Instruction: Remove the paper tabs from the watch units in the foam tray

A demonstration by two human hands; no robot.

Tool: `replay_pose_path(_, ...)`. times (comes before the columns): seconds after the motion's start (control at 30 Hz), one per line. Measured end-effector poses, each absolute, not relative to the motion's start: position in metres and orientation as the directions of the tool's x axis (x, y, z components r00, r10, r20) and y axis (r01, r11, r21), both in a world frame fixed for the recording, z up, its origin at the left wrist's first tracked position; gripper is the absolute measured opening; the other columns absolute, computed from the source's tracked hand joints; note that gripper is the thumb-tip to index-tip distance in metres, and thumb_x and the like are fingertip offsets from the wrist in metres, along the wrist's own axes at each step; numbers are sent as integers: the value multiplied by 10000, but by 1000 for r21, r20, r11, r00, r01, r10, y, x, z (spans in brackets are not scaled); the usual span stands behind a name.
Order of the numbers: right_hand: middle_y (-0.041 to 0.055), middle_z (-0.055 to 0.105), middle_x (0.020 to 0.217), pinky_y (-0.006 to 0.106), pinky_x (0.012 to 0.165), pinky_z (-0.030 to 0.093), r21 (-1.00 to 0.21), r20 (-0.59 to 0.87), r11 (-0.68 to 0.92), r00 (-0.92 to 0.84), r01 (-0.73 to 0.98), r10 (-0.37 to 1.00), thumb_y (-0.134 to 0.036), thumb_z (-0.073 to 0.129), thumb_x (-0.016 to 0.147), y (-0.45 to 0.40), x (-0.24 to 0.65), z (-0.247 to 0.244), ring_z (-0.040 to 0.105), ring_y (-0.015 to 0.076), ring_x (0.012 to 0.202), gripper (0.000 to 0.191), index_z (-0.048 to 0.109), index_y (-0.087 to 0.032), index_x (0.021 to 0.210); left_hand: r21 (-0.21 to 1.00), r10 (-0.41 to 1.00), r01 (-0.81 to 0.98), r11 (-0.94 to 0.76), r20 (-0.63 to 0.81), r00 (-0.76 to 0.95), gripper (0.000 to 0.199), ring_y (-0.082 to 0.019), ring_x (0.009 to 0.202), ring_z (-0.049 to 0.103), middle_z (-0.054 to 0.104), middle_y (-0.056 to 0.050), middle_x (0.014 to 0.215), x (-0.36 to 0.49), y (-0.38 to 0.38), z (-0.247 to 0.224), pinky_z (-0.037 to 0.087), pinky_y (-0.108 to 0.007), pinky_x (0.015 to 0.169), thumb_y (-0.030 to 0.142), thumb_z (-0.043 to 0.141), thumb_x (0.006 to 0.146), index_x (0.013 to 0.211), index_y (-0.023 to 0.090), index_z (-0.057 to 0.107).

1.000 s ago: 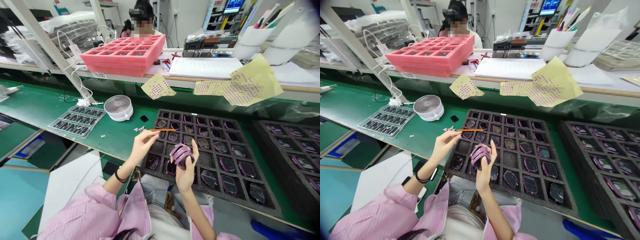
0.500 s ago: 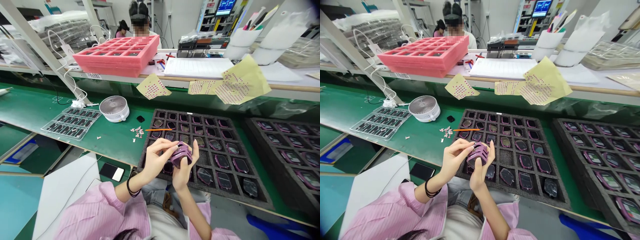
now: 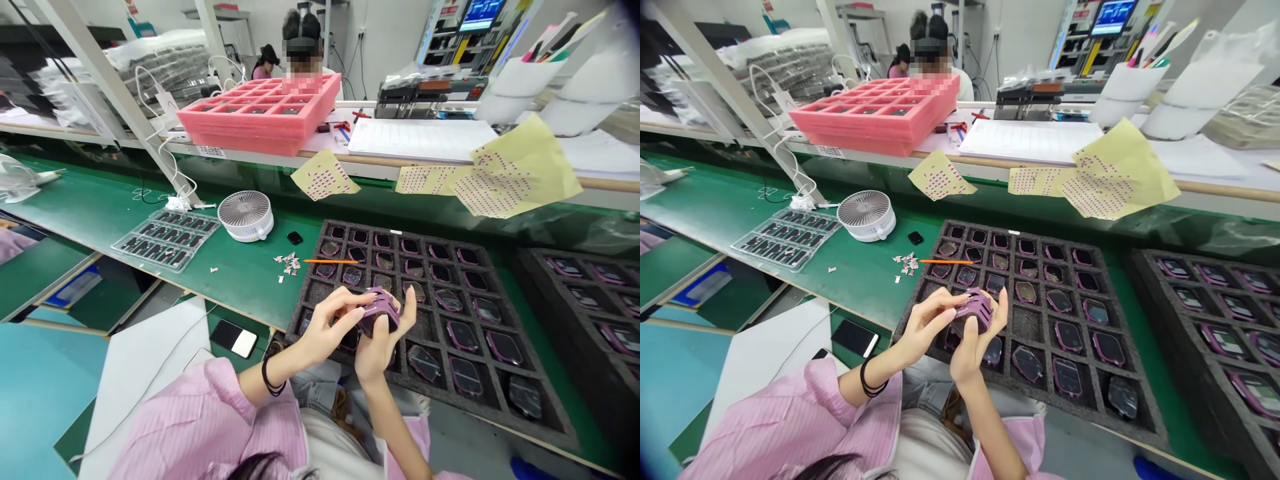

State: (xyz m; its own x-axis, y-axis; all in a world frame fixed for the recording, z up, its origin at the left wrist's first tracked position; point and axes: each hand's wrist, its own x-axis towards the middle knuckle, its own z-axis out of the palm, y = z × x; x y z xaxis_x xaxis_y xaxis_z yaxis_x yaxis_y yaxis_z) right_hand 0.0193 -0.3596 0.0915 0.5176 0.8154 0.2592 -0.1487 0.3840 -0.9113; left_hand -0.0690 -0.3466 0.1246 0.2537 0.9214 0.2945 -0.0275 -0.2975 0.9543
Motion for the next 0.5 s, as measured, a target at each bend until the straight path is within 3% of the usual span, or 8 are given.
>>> replay_pose_path(0.17,87,427,1239,465,971,376,-908,265,392,518,-149,813,-409,436,888,-363,16,93,489,239,1076,610,228,-312,1454,964,917,-30,-265,261,302,454,-163,788,521,628,-82,917,-76,-355,122,442,-289,738,507,478,906,1166,188,670)
replay_pose_path(0.27,101,420,1261,493,978,363,-934,237,335,478,-129,846,-429,431,886,-366,17,91,472,257,1104,650,179,-305,1472,981,919,-80,-176,193,344,496,-114,600,460,594,-39,729,-77,-358,117,398,-236,580,525,495,890,1196,164,643)
replay_pose_path(0.37,101,423,1255,503,988,349,-948,233,301,420,-101,877,-421,425,903,-367,19,88,475,251,1100,646,149,-310,1476,981,922,-25,-192,189,338,539,-76,477,306,445,36,536,-80,-359,112,275,-209,468,532,487,892,1225,128,612)
replay_pose_path(0.5,101,416,1290,489,1017,323,-965,252,262,348,21,903,-404,443,912,-368,19,85,447,243,1148,616,199,-299,1468,966,911,125,-224,163,379,486,-84,482,372,451,35,534,-101,-350,110,323,-209,487,464,388,952,1231,128,602)
